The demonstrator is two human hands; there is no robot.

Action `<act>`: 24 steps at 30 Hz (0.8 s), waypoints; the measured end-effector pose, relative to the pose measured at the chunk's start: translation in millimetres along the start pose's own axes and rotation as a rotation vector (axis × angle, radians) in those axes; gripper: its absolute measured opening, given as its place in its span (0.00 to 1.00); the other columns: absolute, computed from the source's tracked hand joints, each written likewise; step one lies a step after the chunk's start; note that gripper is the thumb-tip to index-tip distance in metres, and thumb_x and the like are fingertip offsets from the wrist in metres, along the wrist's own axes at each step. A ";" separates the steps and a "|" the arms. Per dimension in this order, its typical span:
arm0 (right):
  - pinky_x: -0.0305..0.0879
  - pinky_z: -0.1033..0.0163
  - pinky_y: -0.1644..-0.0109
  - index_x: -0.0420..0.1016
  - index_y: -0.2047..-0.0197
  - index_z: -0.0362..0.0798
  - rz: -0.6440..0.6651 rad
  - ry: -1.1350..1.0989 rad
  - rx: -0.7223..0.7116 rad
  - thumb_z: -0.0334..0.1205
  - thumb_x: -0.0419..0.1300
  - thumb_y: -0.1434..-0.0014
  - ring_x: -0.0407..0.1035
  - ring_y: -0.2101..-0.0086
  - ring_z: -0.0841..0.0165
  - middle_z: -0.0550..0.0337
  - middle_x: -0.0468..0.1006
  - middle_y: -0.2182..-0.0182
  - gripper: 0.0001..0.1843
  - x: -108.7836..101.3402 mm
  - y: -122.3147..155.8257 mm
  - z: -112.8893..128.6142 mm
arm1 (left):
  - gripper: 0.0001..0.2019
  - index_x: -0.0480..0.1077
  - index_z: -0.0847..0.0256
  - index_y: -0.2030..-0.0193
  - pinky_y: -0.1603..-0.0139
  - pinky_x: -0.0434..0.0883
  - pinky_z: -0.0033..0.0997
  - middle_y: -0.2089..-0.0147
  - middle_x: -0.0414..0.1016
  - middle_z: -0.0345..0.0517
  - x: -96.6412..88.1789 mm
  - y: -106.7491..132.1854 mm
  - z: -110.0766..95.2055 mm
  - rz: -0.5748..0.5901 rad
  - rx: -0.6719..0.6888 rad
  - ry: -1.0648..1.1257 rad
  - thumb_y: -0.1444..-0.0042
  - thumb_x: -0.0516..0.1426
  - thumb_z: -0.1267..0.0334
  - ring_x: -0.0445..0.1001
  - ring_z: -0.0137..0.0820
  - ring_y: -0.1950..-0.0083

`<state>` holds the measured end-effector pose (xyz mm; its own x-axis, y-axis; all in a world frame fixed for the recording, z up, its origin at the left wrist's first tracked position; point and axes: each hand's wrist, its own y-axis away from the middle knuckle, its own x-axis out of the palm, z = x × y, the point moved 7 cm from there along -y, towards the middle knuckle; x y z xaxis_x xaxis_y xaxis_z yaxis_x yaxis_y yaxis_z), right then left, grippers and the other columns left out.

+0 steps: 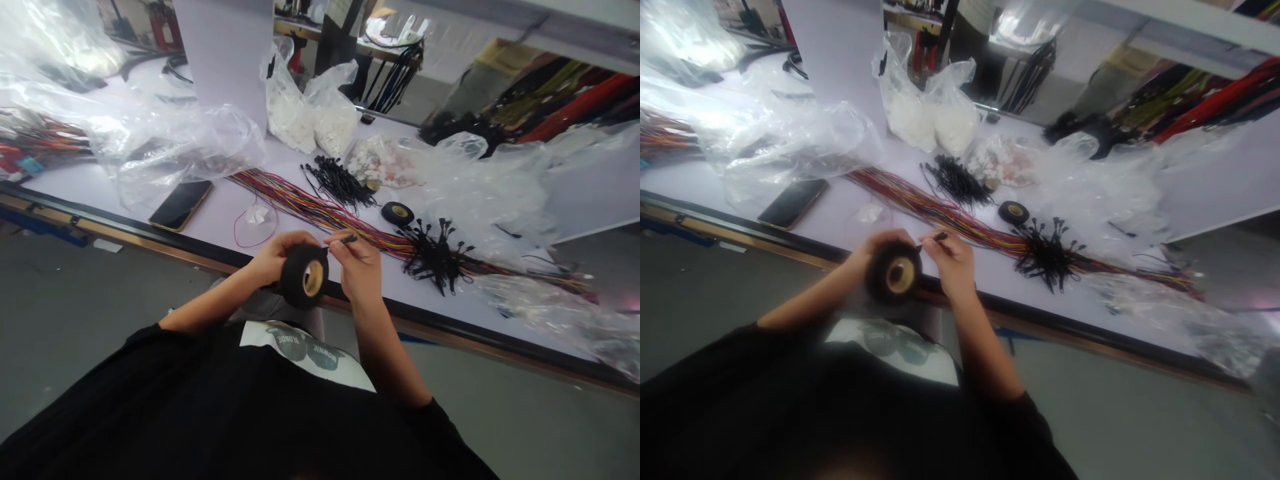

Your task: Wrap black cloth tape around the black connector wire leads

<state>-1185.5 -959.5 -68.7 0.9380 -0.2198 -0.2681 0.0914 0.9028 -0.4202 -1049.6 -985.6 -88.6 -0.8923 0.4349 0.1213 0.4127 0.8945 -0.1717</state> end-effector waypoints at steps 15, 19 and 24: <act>0.54 0.68 0.81 0.73 0.73 0.48 0.010 0.015 0.322 0.54 0.61 0.52 0.57 0.85 0.76 0.69 0.66 0.85 0.17 11.1 -17.0 -48.7 | 0.06 0.60 0.61 0.75 0.72 0.60 0.23 0.78 0.64 0.32 -3.4 -32.4 36.1 -0.164 0.072 -0.280 0.54 0.56 0.72 0.64 0.21 0.76; 0.58 0.69 0.81 0.72 0.71 0.47 0.044 0.015 0.350 0.51 0.63 0.54 0.65 0.83 0.74 0.67 0.70 0.81 0.15 11.0 -16.1 -50.8 | 0.05 0.64 0.62 0.77 0.74 0.60 0.23 0.78 0.65 0.34 -3.8 -28.9 32.9 -0.171 0.049 -0.314 0.52 0.56 0.71 0.63 0.21 0.77; 0.70 0.63 0.71 0.67 0.70 0.48 -0.058 0.063 0.308 0.51 0.60 0.50 0.74 0.75 0.67 0.62 0.77 0.76 0.14 5.4 -15.5 -48.6 | 0.09 0.64 0.61 0.67 0.68 0.67 0.22 0.67 0.69 0.36 2.0 -18.7 39.4 -0.225 0.001 -0.069 0.55 0.59 0.73 0.70 0.21 0.69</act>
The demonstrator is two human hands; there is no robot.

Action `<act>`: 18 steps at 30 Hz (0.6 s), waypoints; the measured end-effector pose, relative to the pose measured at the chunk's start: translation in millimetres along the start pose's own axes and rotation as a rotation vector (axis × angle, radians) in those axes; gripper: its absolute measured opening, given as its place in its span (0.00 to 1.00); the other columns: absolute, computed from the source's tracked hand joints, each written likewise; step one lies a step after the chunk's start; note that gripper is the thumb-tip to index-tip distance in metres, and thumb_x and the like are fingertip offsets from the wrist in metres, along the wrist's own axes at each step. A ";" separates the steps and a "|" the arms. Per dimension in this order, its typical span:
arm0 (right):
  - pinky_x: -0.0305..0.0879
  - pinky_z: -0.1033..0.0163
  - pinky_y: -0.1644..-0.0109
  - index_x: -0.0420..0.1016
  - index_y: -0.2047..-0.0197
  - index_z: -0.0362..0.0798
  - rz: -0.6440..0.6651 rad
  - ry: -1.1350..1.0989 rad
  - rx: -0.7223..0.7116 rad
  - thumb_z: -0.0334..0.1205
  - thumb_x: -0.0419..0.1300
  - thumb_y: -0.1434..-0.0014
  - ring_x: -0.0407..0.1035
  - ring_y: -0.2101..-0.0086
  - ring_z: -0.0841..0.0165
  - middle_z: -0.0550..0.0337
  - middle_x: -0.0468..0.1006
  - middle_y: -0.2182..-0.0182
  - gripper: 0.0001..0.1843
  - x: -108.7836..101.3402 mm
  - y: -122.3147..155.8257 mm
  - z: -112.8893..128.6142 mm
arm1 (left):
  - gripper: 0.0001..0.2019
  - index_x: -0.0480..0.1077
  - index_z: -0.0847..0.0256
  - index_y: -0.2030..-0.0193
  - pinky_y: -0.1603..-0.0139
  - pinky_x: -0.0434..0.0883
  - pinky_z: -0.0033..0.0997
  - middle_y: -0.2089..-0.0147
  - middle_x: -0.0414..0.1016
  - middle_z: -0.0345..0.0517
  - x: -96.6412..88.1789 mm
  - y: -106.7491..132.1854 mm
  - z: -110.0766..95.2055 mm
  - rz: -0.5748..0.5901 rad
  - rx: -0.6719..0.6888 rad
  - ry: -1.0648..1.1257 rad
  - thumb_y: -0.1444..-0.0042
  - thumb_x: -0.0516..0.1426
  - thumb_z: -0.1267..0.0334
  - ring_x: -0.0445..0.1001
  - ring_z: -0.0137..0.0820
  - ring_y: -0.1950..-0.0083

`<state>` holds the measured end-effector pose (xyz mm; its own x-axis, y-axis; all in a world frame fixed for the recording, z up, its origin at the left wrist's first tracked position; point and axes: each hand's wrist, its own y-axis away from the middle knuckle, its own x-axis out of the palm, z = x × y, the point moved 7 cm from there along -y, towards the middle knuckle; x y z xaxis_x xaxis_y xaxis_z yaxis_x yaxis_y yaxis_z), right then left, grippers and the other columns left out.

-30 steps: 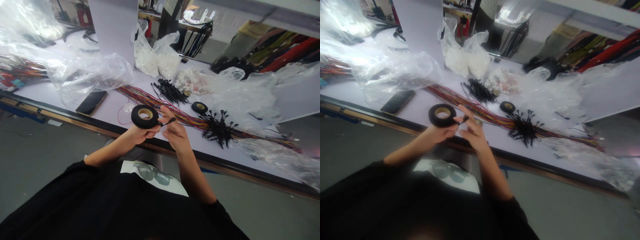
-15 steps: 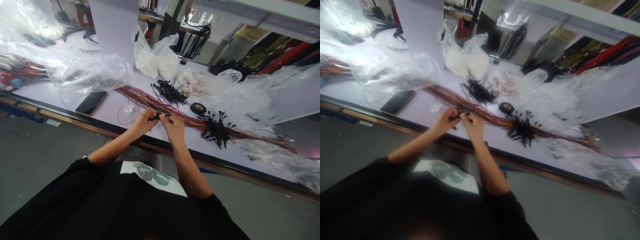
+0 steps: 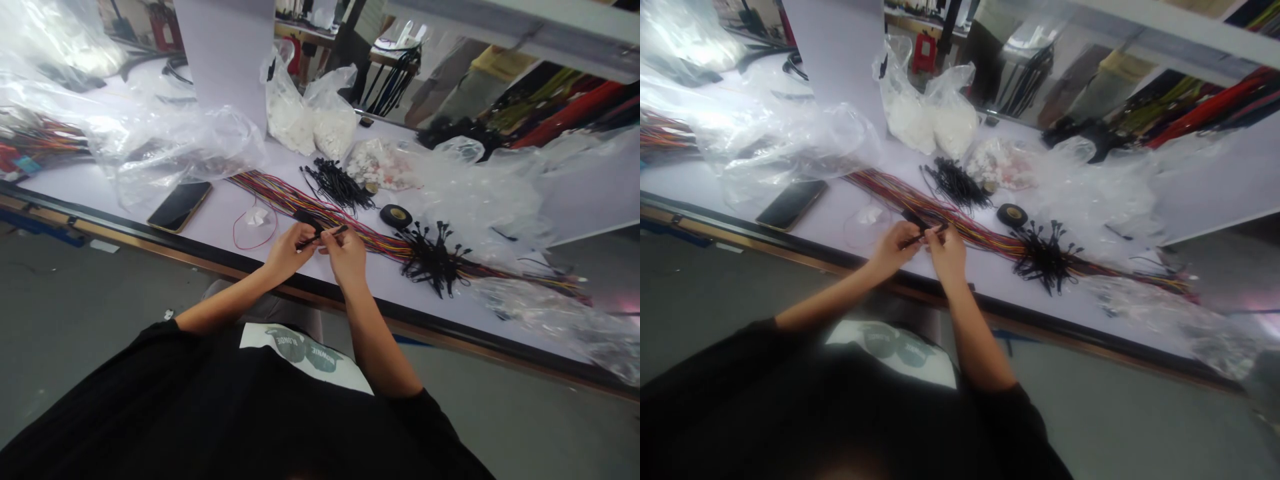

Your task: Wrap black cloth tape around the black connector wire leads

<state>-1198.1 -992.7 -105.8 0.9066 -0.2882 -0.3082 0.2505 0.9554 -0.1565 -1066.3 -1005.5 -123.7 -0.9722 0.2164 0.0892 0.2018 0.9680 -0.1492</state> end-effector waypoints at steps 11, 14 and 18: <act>0.69 0.61 0.66 0.69 0.75 0.49 0.080 0.102 -0.058 0.48 0.61 0.50 0.75 0.75 0.65 0.60 0.79 0.80 0.12 -4.4 14.6 19.6 | 0.25 0.67 0.64 0.65 0.89 0.49 0.18 0.75 0.70 0.43 18.0 7.0 17.6 0.449 -0.707 0.715 0.48 0.53 0.39 0.67 0.23 0.81; 0.69 0.63 0.69 0.70 0.77 0.48 0.074 -0.025 0.000 0.48 0.62 0.52 0.74 0.78 0.67 0.60 0.79 0.81 0.13 -5.4 14.5 16.2 | 0.23 0.67 0.63 0.67 0.88 0.47 0.16 0.78 0.67 0.39 17.9 6.7 17.9 0.435 -0.597 0.755 0.53 0.59 0.42 0.62 0.21 0.82; 0.66 0.65 0.76 0.69 0.81 0.47 0.029 -0.214 0.143 0.48 0.63 0.55 0.69 0.83 0.70 0.61 0.76 0.85 0.14 -3.9 12.3 2.5 | 0.26 0.68 0.62 0.67 0.80 0.60 0.19 0.74 0.66 0.38 4.8 9.6 -0.2 0.365 -0.213 0.579 0.68 0.68 0.46 0.64 0.22 0.75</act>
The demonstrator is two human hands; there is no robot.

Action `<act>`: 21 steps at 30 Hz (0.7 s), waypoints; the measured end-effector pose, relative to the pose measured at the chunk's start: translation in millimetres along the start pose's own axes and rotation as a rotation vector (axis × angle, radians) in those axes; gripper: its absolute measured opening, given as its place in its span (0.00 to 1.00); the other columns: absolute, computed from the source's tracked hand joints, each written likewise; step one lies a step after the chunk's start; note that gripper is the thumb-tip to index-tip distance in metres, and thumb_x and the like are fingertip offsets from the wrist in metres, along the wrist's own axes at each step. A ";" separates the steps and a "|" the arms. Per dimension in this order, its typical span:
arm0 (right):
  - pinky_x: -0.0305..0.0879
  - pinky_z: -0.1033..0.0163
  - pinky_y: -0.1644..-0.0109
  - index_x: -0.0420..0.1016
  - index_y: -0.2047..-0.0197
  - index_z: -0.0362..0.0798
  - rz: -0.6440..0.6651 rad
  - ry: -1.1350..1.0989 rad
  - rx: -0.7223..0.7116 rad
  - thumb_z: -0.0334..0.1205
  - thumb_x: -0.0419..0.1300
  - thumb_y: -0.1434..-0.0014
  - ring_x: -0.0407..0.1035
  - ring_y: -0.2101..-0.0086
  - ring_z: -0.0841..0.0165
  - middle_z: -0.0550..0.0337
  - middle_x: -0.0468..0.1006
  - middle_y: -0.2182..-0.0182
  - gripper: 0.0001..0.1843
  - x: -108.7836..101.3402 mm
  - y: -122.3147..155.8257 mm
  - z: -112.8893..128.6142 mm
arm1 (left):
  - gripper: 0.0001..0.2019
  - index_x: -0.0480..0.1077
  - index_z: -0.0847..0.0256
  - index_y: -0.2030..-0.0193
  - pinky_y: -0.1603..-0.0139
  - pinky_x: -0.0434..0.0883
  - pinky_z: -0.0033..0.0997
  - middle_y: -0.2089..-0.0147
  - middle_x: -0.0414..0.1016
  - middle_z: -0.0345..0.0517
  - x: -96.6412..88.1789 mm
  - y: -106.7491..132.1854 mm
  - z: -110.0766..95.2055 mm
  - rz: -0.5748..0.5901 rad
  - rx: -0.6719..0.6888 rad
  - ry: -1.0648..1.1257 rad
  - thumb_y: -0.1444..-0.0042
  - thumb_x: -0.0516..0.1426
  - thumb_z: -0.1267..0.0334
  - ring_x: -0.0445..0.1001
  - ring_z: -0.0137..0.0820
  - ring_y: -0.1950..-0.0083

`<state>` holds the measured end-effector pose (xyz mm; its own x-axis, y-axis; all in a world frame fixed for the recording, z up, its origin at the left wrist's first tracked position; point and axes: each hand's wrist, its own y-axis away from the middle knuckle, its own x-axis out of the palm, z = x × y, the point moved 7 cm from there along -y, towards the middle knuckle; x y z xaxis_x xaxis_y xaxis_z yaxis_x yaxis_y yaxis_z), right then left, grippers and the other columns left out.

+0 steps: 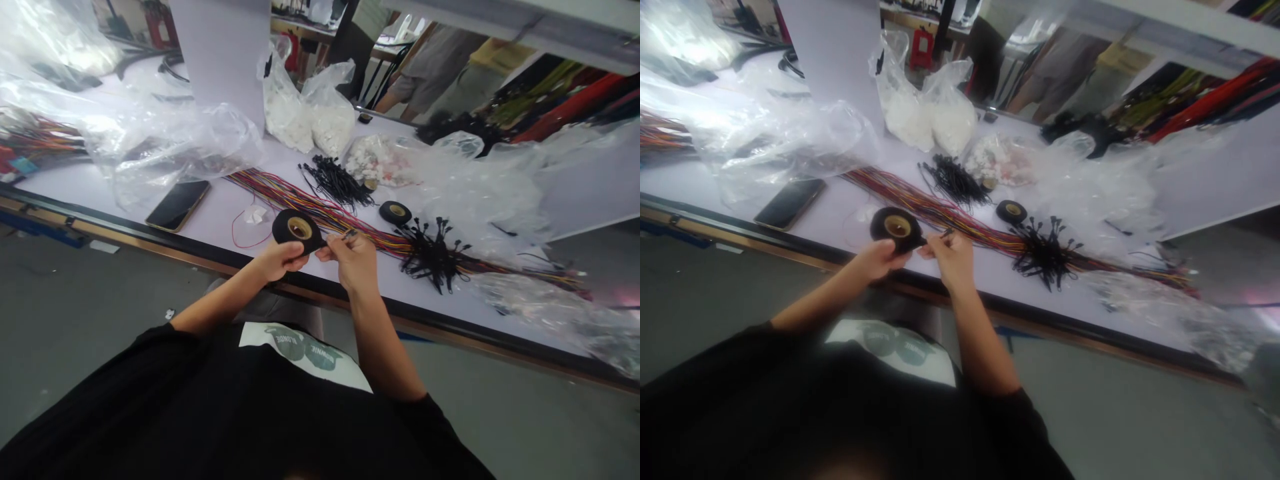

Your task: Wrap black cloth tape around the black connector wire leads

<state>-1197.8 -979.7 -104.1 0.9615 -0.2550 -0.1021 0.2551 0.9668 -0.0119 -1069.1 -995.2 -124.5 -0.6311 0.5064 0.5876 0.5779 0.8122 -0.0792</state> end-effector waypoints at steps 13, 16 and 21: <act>0.66 0.62 0.61 0.68 0.79 0.49 -0.054 0.345 -0.473 0.44 0.64 0.52 0.70 0.67 0.69 0.62 0.76 0.69 0.12 -6.3 19.3 49.5 | 0.08 0.66 0.61 0.69 0.69 0.62 0.23 0.72 0.65 0.38 6.9 0.0 -21.7 -0.176 0.373 -0.750 0.52 0.61 0.62 0.64 0.23 0.70; 0.61 0.66 0.74 0.70 0.74 0.50 -0.013 0.227 -0.331 0.49 0.61 0.48 0.63 0.79 0.73 0.67 0.69 0.79 0.12 -1.3 17.0 33.9 | 0.05 0.67 0.62 0.75 0.68 0.63 0.24 0.74 0.67 0.38 13.3 0.9 -25.5 -0.182 0.463 -0.795 0.51 0.59 0.67 0.66 0.24 0.71; 0.63 0.65 0.74 0.73 0.69 0.49 0.004 0.362 -0.327 0.50 0.59 0.46 0.68 0.77 0.70 0.64 0.73 0.77 0.12 4.8 19.1 27.2 | 0.05 0.66 0.62 0.73 0.69 0.65 0.23 0.75 0.66 0.36 13.4 7.2 -18.1 -0.284 0.397 -0.666 0.50 0.59 0.66 0.67 0.22 0.72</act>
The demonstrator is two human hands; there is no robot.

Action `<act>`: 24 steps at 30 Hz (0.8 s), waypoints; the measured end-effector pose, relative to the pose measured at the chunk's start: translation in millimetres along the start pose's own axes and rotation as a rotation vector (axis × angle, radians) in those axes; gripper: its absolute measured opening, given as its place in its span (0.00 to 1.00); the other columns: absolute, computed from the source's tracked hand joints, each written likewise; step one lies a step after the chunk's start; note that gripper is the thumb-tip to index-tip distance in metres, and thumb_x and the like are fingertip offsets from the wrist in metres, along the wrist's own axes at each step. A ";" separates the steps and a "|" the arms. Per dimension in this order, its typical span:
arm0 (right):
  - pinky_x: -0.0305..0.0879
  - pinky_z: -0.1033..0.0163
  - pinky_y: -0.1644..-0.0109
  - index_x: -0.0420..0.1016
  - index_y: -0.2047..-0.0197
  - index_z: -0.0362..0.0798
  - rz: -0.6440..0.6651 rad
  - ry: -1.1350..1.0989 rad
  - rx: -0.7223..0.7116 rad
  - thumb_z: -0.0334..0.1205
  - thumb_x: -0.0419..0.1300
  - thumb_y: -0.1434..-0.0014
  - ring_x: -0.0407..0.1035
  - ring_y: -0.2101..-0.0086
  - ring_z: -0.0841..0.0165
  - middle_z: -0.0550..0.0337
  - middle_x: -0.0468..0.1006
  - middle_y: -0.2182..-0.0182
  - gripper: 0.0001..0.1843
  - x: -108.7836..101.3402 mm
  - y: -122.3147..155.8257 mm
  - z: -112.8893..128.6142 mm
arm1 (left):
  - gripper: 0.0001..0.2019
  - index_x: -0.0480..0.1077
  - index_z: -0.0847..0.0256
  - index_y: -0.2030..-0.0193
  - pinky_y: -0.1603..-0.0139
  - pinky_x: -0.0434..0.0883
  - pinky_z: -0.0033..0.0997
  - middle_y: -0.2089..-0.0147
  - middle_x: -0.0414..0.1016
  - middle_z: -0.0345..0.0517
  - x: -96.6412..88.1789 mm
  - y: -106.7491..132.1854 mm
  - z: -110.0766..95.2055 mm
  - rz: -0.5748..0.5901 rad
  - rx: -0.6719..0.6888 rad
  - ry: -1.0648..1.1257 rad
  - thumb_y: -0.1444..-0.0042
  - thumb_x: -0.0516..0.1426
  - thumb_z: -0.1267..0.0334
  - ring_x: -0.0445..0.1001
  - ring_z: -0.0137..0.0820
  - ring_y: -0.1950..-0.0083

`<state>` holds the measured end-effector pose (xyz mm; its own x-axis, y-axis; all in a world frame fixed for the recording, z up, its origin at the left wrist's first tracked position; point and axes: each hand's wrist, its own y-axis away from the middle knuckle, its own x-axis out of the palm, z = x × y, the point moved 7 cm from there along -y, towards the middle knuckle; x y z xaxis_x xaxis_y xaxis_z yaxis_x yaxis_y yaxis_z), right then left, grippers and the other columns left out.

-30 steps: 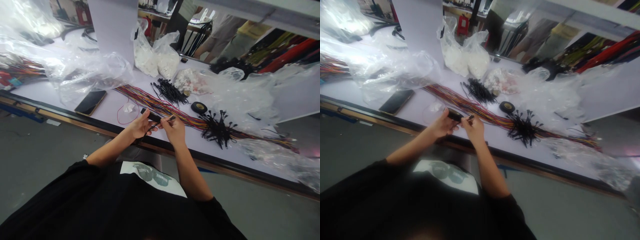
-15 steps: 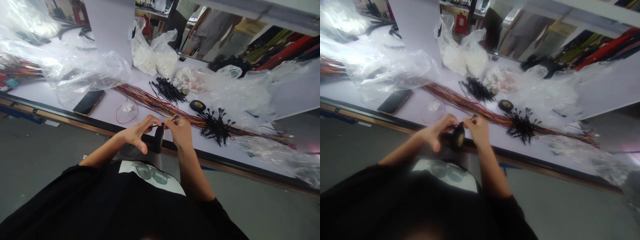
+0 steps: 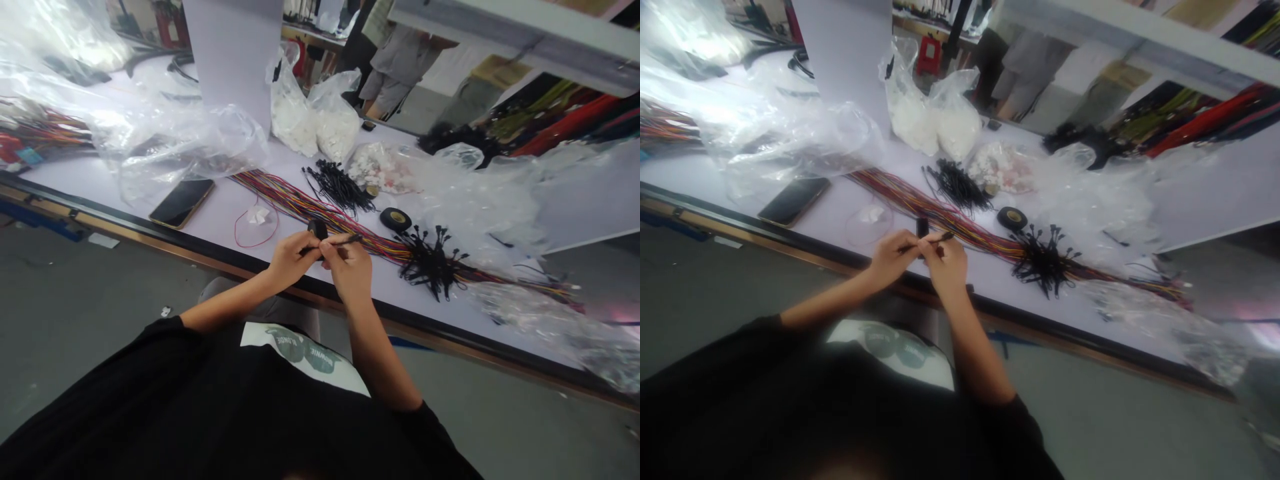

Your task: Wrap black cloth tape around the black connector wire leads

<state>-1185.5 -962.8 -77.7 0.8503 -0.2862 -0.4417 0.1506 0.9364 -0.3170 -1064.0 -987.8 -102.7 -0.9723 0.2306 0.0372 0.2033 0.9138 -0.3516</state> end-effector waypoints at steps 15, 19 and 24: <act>0.66 0.63 0.74 0.66 0.76 0.49 -0.071 -0.358 0.202 0.54 0.63 0.53 0.69 0.81 0.69 0.64 0.74 0.84 0.18 0.9 -5.4 -19.6 | 0.25 0.66 0.63 0.70 0.83 0.55 0.20 0.77 0.65 0.35 7.1 4.1 12.4 0.317 -0.413 0.651 0.65 0.66 0.45 0.59 0.18 0.81; 0.64 0.64 0.75 0.65 0.81 0.48 -0.058 -0.362 0.222 0.52 0.65 0.55 0.66 0.83 0.72 0.66 0.70 0.86 0.18 -2.0 -10.5 -27.9 | 0.38 0.68 0.60 0.60 0.60 0.70 0.30 0.61 0.70 0.44 -2.9 5.8 -12.2 0.402 -0.078 0.229 0.84 0.73 0.54 0.70 0.32 0.59; 0.66 0.59 0.61 0.69 0.78 0.49 -0.011 -0.097 -0.018 0.46 0.64 0.52 0.71 0.70 0.68 0.63 0.75 0.74 0.12 -11.2 -8.8 -0.7 | 0.22 0.65 0.60 0.64 0.70 0.64 0.24 0.65 0.66 0.40 -3.5 -5.1 -0.3 0.267 -0.043 -0.001 0.62 0.67 0.54 0.64 0.25 0.68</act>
<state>-1196.7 -968.0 -70.6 0.8938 -0.2746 -0.3547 0.1520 0.9294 -0.3364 -1061.7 -993.2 -100.7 -0.8838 0.4649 -0.0523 0.4571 0.8341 -0.3089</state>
